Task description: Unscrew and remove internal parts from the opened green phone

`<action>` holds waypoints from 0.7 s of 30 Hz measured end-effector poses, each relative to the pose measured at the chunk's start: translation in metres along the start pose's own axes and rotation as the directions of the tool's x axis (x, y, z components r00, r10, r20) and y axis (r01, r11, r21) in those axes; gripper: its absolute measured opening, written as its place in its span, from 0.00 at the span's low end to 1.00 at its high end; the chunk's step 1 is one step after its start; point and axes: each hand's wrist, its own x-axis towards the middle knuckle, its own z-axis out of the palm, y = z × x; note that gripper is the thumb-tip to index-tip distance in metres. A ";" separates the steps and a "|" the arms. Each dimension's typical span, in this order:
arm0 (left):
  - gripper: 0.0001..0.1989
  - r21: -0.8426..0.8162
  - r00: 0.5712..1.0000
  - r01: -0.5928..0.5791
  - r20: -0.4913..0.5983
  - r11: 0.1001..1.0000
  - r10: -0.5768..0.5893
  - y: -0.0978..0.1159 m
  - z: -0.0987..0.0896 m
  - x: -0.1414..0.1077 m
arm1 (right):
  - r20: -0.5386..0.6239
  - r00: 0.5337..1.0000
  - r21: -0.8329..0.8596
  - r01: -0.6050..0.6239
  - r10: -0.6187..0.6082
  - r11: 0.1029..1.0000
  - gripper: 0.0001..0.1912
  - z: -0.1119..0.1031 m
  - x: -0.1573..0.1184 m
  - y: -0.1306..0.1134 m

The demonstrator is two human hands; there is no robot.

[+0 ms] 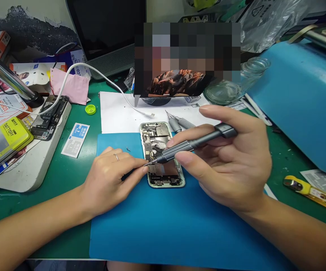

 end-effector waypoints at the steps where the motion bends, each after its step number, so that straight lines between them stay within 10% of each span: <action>1: 0.06 0.002 1.000 -0.001 -0.001 1.000 0.001 0.000 0.000 0.000 | 0.001 1.000 -0.002 -0.007 0.007 1.000 0.35 0.000 0.000 0.000; 13: 0.14 -0.062 0.999 0.034 -0.022 0.998 -0.035 0.002 -0.002 0.001 | -0.004 0.999 0.024 0.052 -0.052 0.998 0.37 -0.001 0.004 -0.002; 21: 0.08 0.076 0.994 -0.104 0.026 0.992 0.102 0.004 -0.001 -0.001 | -0.241 0.970 -0.040 -0.002 -0.008 0.999 0.27 -0.008 0.008 -0.002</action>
